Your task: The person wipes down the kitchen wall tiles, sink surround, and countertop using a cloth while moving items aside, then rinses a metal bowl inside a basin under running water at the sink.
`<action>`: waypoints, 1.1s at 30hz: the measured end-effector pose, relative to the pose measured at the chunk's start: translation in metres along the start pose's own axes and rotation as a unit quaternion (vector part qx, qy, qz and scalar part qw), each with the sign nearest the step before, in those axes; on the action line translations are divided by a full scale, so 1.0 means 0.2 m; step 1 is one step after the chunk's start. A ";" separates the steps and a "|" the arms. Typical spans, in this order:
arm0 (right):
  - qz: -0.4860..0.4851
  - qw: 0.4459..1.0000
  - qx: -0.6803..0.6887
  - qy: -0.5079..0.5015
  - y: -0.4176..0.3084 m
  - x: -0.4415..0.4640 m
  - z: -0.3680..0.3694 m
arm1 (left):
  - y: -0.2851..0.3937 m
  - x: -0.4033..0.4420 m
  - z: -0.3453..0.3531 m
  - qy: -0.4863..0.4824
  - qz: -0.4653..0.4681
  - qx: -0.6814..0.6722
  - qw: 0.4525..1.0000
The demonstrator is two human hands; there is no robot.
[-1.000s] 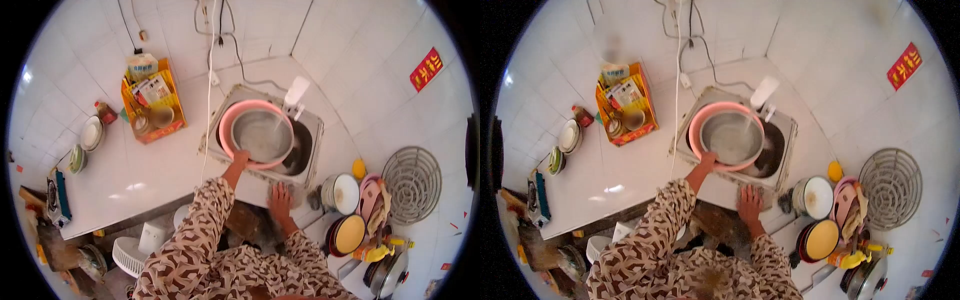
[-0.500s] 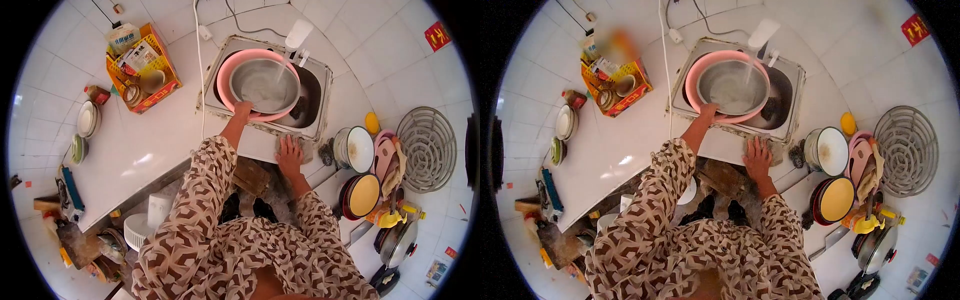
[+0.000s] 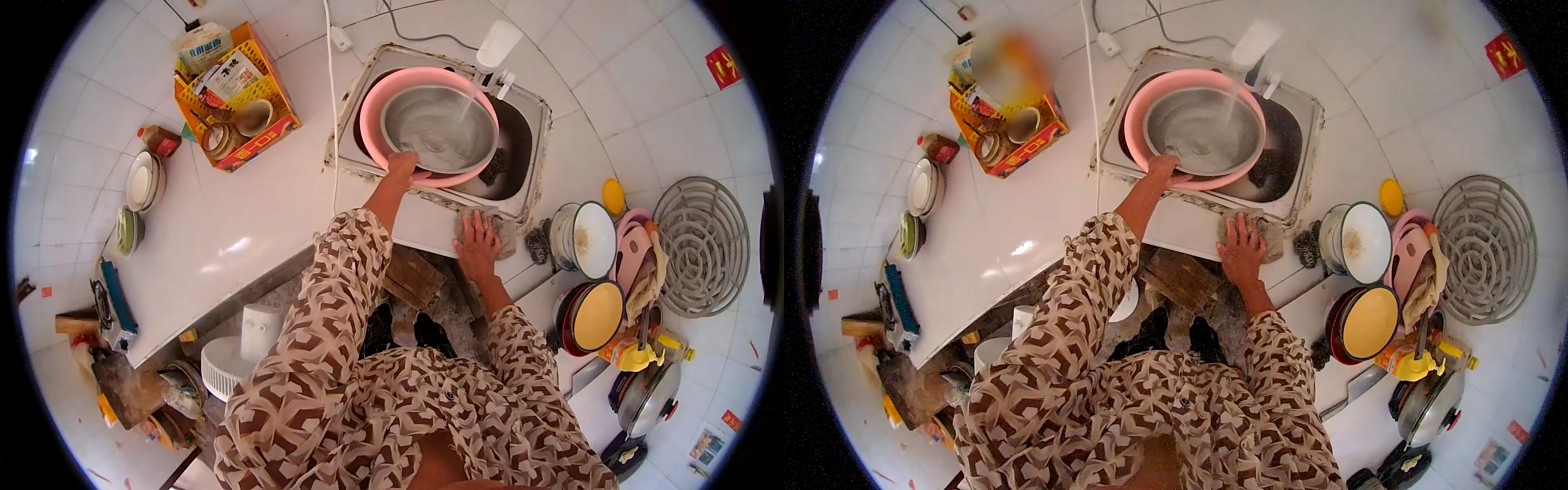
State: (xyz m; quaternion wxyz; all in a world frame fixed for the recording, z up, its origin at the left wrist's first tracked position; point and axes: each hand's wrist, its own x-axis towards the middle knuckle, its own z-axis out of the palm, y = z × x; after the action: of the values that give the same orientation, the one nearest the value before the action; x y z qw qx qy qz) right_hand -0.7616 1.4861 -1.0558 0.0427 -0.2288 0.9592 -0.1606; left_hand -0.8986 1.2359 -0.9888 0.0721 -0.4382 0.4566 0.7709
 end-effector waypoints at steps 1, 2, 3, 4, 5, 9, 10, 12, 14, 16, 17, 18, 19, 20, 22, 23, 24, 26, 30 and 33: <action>0.001 1.000 0.003 0.000 0.00 0.00 0.00 | 0.00 0.02 -0.01 -0.010 -0.005 -0.003 1.000; 0.005 1.000 0.001 -0.005 0.00 0.00 0.00 | -0.01 0.04 -0.01 0.004 -0.003 -0.001 1.000; 0.008 1.000 0.000 -0.010 0.00 0.00 0.00 | -0.02 0.04 0.00 0.019 -0.001 0.001 1.000; 0.011 1.000 -0.001 -0.014 0.00 0.01 -0.01 | -0.02 0.05 0.00 0.034 0.002 0.002 0.999; 0.004 1.000 -0.004 -0.004 -0.01 0.01 -0.01 | -0.02 0.05 0.00 0.029 -0.005 -0.001 1.000; -0.009 1.000 -0.011 0.024 0.00 0.00 0.00 | 0.01 0.00 0.01 0.017 -0.006 -0.005 1.000; -0.010 1.000 -0.012 0.027 0.00 -0.01 0.00 | 0.00 0.00 0.01 0.016 0.000 -0.003 1.000; -0.019 0.999 -0.004 0.040 0.01 -0.01 0.00 | -0.02 0.02 0.00 0.009 0.021 -0.016 1.000; -0.018 0.999 0.007 0.035 0.01 0.00 -0.01 | -0.03 0.05 0.00 0.015 0.028 -0.029 0.999; -0.004 1.000 0.019 0.012 -0.01 0.00 -0.04 | -0.02 0.02 0.01 0.030 0.020 -0.040 0.999; -0.003 1.000 0.022 0.009 -0.01 0.00 -0.04 | -0.02 0.02 0.02 0.038 0.016 -0.042 0.998; -0.001 1.000 0.025 0.006 -0.02 0.00 -0.04 | -0.01 0.02 0.02 0.045 0.012 -0.044 0.998; 0.002 1.000 0.027 0.002 -0.02 0.00 -0.05 | -0.01 0.02 0.02 0.051 0.007 -0.046 0.998; 0.001 1.000 0.024 0.003 -0.02 0.00 -0.05 | -0.01 0.01 0.02 0.052 0.009 -0.038 0.998; 0.000 1.000 0.016 0.004 -0.02 0.00 -0.05 | 0.00 -0.01 0.02 0.050 0.013 -0.024 0.998; -0.001 1.000 0.016 0.007 -0.02 0.00 -0.05 | 0.00 0.00 0.02 0.040 0.011 -0.032 0.999; -0.002 1.000 0.016 0.010 -0.02 0.00 -0.05 | -0.01 0.01 0.01 0.029 0.008 -0.039 0.999; -0.007 1.000 0.012 0.014 -0.02 0.00 -0.05 | -0.02 0.05 0.00 0.022 0.014 -0.032 0.999; -0.006 1.000 -0.007 0.009 -0.02 0.00 -0.06 | -0.06 0.13 -0.02 0.026 0.018 -0.028 0.999; -0.009 1.000 -0.005 0.015 -0.01 0.01 -0.05 | -0.06 0.15 0.00 0.048 0.004 -0.036 0.998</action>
State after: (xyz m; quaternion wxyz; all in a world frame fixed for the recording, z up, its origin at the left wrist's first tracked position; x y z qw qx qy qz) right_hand -0.7635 1.4861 -1.0449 0.0259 -0.2357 0.9583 -0.1594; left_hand -0.9100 1.2337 -1.0192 0.0308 -0.4747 0.4333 0.7655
